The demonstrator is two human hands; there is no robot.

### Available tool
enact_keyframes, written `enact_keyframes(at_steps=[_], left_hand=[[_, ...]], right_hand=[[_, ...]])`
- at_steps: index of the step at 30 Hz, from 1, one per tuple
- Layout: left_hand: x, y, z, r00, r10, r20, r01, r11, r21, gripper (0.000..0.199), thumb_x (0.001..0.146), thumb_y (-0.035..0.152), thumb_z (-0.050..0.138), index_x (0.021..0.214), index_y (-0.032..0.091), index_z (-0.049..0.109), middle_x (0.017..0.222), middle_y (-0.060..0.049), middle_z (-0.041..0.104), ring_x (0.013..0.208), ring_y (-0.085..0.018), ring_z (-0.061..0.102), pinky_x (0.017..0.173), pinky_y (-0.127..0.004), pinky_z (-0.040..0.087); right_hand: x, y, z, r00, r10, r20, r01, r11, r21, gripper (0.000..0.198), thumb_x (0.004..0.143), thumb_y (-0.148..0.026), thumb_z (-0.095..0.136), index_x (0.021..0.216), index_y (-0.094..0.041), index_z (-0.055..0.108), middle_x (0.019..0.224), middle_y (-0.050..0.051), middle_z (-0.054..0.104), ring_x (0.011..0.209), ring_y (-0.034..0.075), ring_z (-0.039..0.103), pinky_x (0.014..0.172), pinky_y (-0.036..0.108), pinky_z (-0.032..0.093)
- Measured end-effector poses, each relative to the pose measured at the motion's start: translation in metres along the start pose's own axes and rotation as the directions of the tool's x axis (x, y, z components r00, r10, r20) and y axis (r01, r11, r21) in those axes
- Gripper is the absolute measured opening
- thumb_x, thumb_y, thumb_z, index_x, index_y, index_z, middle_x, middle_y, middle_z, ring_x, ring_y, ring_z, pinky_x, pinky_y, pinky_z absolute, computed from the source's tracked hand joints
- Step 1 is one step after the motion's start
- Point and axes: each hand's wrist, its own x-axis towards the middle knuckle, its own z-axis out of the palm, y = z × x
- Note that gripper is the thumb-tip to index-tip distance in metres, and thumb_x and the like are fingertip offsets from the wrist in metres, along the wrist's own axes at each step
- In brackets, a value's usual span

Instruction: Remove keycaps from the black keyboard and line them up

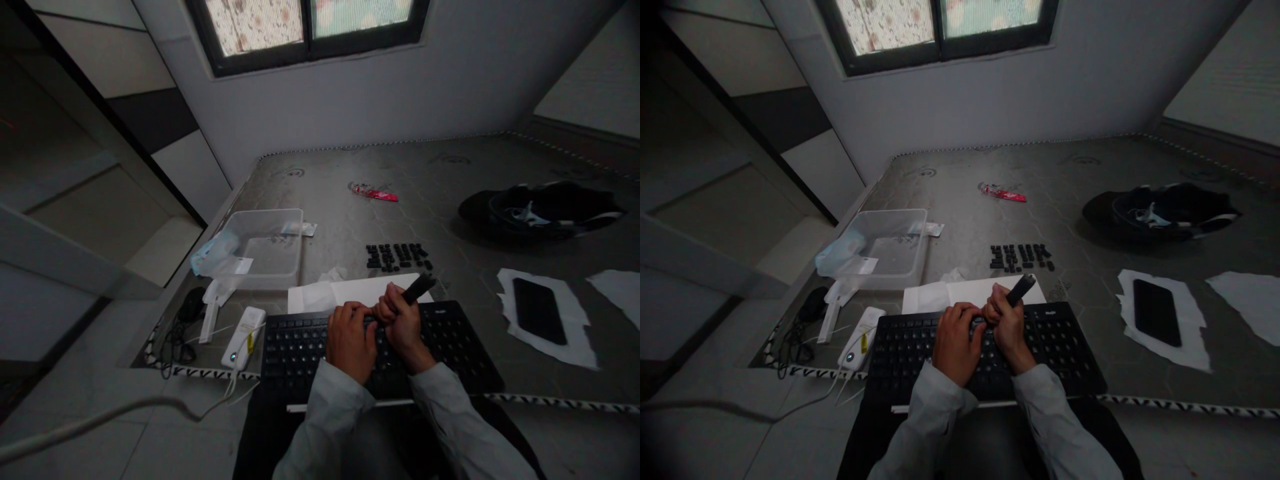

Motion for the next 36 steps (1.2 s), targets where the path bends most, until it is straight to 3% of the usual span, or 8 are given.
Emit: enact_keyframes(at_steps=[13, 19, 21, 23, 25, 27, 31, 36], left_hand=[[0.0, -0.003, 0.0, 0.999, 0.045, -0.026, -0.045, 0.999, -0.008, 0.015, 0.087, 0.018, 0.061, 0.1, 0.025, 0.067, 0.105, -0.002, 0.065, 0.099, -0.021, 0.056, 0.088, -0.038, 0.046], [0.0, -0.009, 0.004, 0.984, 0.019, -0.178, -0.055, 0.978, -0.199, 0.016, 0.091, 0.016, 0.056, 0.1, 0.023, 0.067, 0.097, -0.001, 0.072, 0.093, -0.017, 0.063, 0.088, -0.033, 0.049], [-0.001, -0.008, 0.003, 0.975, 0.001, -0.221, -0.054, 0.971, -0.235, 0.019, 0.091, 0.015, 0.056, 0.104, 0.023, 0.067, 0.099, -0.001, 0.072, 0.094, -0.017, 0.064, 0.087, -0.032, 0.05], [-0.002, -0.006, -0.003, 0.97, -0.02, -0.243, -0.041, 0.97, -0.241, 0.018, 0.09, 0.015, 0.057, 0.103, 0.023, 0.066, 0.098, -0.001, 0.072, 0.091, -0.017, 0.064, 0.085, -0.031, 0.05], [-0.003, -0.002, -0.013, 0.969, -0.029, -0.245, -0.026, 0.976, -0.217, 0.014, 0.09, 0.016, 0.057, 0.097, 0.023, 0.066, 0.093, 0.0, 0.072, 0.088, -0.016, 0.065, 0.083, -0.031, 0.049], [-0.003, 0.003, -0.025, 0.972, -0.016, -0.233, -0.032, 0.979, -0.202, 0.012, 0.09, 0.017, 0.057, 0.092, 0.023, 0.067, 0.091, 0.001, 0.072, 0.087, -0.016, 0.065, 0.083, -0.03, 0.049], [0.008, 0.011, -0.047, 0.972, -0.015, -0.236, -0.041, 0.973, -0.229, 0.012, 0.088, 0.018, 0.058, 0.088, 0.024, 0.069, 0.094, 0.001, 0.071, 0.088, -0.015, 0.065, 0.081, -0.026, 0.049], [0.061, 0.017, -0.045, 0.983, -0.122, -0.135, 0.095, 0.977, -0.188, 0.009, 0.084, 0.031, 0.065, 0.089, 0.029, 0.073, 0.088, 0.005, 0.074, 0.062, -0.011, 0.062, 0.067, -0.025, 0.049]], right_hand=[[-0.016, -0.001, -0.002, 0.979, -0.169, 0.114, 0.172, 0.985, -0.012, 0.048, 0.083, -0.045, 0.064, 0.051, -0.022, 0.037, 0.042, -0.009, 0.028, 0.039, 0.008, 0.025, 0.045, 0.026, 0.029], [-0.016, -0.036, -0.007, 0.922, -0.386, -0.018, 0.377, 0.908, -0.183, 0.047, 0.09, -0.038, 0.054, 0.053, -0.021, 0.032, 0.046, -0.009, 0.026, 0.042, 0.008, 0.025, 0.049, 0.026, 0.027], [-0.017, -0.055, -0.014, 0.917, -0.399, 0.016, 0.359, 0.808, -0.466, 0.045, 0.09, -0.044, 0.053, 0.054, -0.022, 0.038, 0.051, -0.006, 0.033, 0.047, 0.01, 0.033, 0.05, 0.026, 0.029], [-0.02, -0.075, -0.02, 0.919, -0.383, 0.098, 0.32, 0.577, -0.751, 0.043, 0.09, -0.049, 0.052, 0.057, -0.022, 0.047, 0.056, -0.003, 0.045, 0.055, 0.013, 0.043, 0.055, 0.027, 0.033], [-0.023, -0.089, -0.025, 0.913, -0.357, 0.198, 0.316, 0.312, -0.896, 0.04, 0.088, -0.051, 0.053, 0.061, -0.022, 0.055, 0.062, 0.0, 0.056, 0.065, 0.017, 0.053, 0.064, 0.029, 0.038], [-0.025, -0.097, -0.031, 0.915, -0.315, 0.253, 0.312, 0.154, -0.938, 0.037, 0.088, -0.05, 0.053, 0.065, -0.022, 0.061, 0.068, 0.002, 0.064, 0.072, 0.019, 0.059, 0.069, 0.03, 0.04], [-0.022, -0.102, -0.051, 0.96, -0.222, 0.169, 0.183, 0.043, -0.982, 0.03, 0.089, -0.043, 0.048, 0.079, -0.023, 0.067, 0.07, 0.004, 0.07, 0.068, 0.022, 0.064, 0.06, 0.029, 0.039], [-0.014, -0.104, -0.095, 0.974, -0.203, 0.105, 0.095, -0.06, -0.994, 0.025, 0.08, -0.028, 0.05, 0.094, -0.024, 0.07, 0.089, 0.006, 0.074, 0.081, 0.026, 0.067, 0.066, 0.032, 0.042]])
